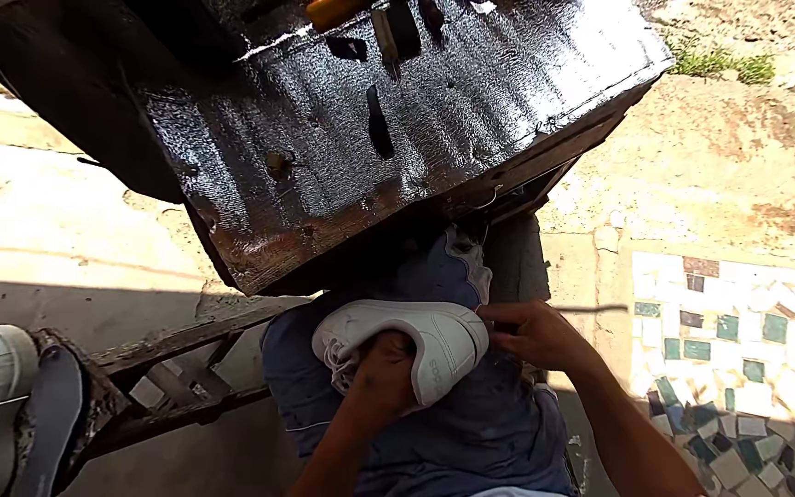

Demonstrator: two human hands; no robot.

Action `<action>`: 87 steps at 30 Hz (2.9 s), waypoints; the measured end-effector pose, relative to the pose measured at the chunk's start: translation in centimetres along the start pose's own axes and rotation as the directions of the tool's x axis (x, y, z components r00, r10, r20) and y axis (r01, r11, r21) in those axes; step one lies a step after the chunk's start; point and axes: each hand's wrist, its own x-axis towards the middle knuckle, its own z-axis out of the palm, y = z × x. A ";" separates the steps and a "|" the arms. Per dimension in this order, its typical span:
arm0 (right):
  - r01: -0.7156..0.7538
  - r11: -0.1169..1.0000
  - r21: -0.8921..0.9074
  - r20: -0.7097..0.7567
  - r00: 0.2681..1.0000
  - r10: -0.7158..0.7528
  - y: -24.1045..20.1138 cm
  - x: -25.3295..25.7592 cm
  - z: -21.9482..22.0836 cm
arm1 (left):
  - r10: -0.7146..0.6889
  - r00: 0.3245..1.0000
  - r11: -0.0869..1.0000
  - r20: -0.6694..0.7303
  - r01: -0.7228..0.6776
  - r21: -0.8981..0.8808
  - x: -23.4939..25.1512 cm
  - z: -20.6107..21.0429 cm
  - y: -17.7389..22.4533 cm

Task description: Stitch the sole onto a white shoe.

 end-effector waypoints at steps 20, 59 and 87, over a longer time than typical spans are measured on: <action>-0.249 0.908 0.338 -0.478 0.785 0.394 7.0 -4.0 -1.4 | -0.041 0.998 0.918 0.051 0.017 0.396 0.3 -0.6 1.6; 0.149 0.759 -0.634 -0.247 0.890 -0.382 -6.8 2.4 1.7 | 0.334 0.888 0.086 0.317 -0.364 0.927 -6.8 -5.3 3.4; 0.076 0.986 0.145 -0.175 0.983 -0.050 -3.7 -4.0 0.1 | -0.124 0.930 0.972 0.345 0.183 -0.145 -1.9 -2.5 1.8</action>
